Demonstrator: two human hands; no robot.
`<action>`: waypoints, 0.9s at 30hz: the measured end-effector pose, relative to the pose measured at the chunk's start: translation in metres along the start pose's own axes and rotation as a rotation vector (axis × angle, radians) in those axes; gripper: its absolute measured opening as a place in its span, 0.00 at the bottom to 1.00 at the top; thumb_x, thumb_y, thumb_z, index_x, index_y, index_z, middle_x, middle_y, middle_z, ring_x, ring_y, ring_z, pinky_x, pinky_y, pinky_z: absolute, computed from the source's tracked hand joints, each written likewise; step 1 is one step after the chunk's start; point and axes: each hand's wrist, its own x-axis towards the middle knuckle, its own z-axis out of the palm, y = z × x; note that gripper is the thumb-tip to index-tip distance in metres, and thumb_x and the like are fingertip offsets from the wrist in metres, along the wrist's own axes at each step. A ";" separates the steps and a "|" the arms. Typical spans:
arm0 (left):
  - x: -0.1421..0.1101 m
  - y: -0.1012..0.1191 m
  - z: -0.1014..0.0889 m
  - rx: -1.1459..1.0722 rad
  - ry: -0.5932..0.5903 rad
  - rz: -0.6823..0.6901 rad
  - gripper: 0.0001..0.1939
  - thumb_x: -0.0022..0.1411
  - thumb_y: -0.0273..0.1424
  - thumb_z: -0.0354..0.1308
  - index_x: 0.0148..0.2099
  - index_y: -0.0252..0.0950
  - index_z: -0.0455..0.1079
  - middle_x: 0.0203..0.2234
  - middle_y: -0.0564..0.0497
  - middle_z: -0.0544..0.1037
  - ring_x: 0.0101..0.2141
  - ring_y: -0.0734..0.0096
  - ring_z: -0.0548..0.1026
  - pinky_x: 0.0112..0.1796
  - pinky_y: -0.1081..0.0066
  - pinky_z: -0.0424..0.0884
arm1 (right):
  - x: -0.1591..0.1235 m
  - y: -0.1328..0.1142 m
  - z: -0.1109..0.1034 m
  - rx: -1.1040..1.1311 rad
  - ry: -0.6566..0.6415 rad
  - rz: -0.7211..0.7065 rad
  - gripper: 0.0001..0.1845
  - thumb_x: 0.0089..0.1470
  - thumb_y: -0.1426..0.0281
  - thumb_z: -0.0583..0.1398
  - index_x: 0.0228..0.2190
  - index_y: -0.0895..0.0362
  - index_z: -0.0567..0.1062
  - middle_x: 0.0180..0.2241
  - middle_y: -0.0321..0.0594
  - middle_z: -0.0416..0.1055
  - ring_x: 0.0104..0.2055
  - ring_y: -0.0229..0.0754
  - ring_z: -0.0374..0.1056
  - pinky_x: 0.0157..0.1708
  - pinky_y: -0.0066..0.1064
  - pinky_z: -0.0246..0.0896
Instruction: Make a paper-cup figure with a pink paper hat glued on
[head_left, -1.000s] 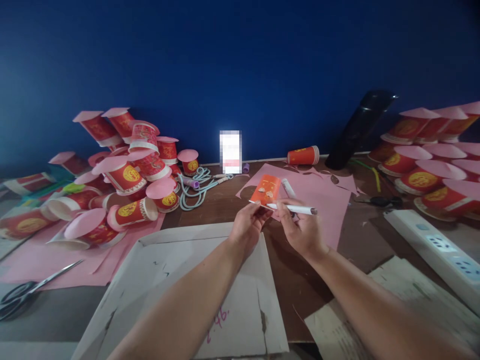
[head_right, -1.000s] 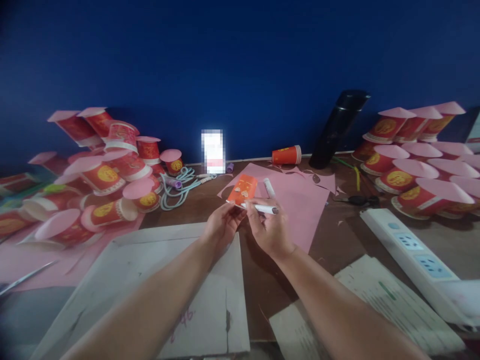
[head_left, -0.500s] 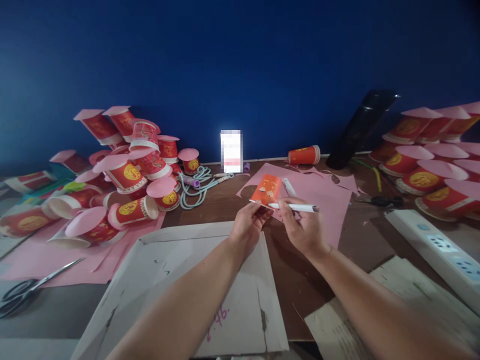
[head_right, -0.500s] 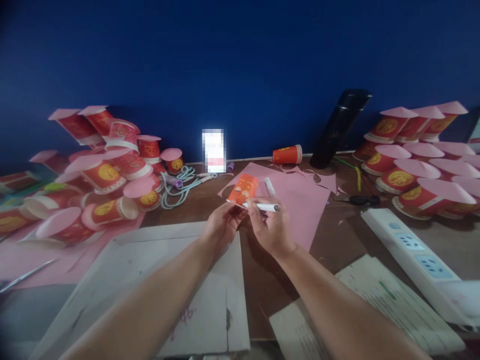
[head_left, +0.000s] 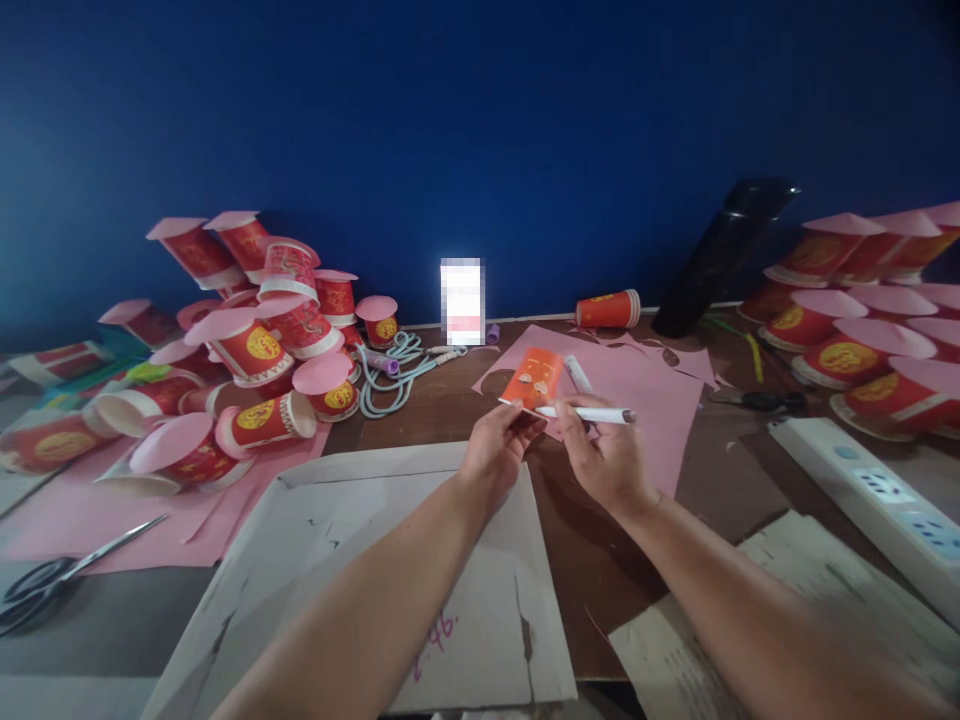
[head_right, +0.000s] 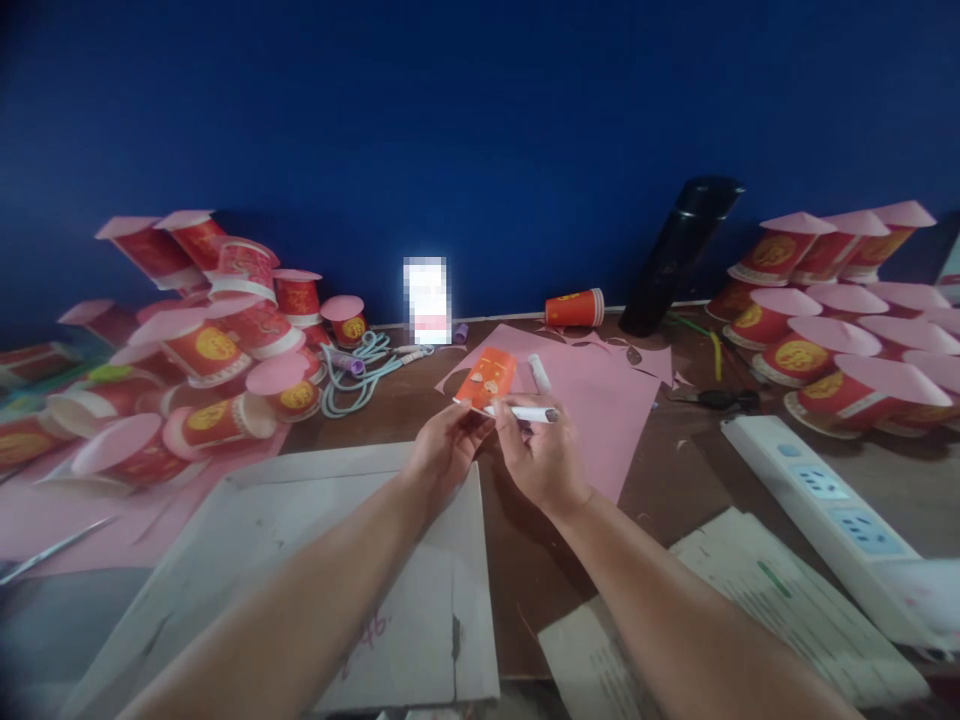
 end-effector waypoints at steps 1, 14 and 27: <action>0.000 0.000 0.000 -0.003 0.003 0.000 0.06 0.57 0.23 0.56 0.29 0.28 0.73 0.26 0.47 0.76 0.29 0.74 0.73 0.38 0.69 0.72 | 0.000 0.000 0.000 -0.001 0.000 0.003 0.10 0.59 0.63 0.57 0.37 0.55 0.75 0.35 0.44 0.78 0.40 0.47 0.75 0.39 0.37 0.72; 0.003 -0.002 -0.003 0.010 0.025 0.003 0.05 0.56 0.24 0.58 0.28 0.29 0.72 0.25 0.48 0.75 0.27 0.74 0.73 0.40 0.67 0.71 | 0.000 0.000 0.000 -0.026 -0.001 -0.010 0.11 0.60 0.63 0.56 0.38 0.54 0.75 0.37 0.43 0.77 0.39 0.46 0.75 0.37 0.36 0.72; 0.001 -0.001 -0.001 0.013 0.019 -0.001 0.05 0.55 0.24 0.58 0.28 0.30 0.72 0.25 0.48 0.76 0.28 0.74 0.73 0.40 0.67 0.72 | 0.002 -0.005 -0.003 -0.044 -0.011 0.014 0.12 0.59 0.62 0.56 0.35 0.55 0.76 0.31 0.43 0.78 0.30 0.43 0.74 0.31 0.32 0.70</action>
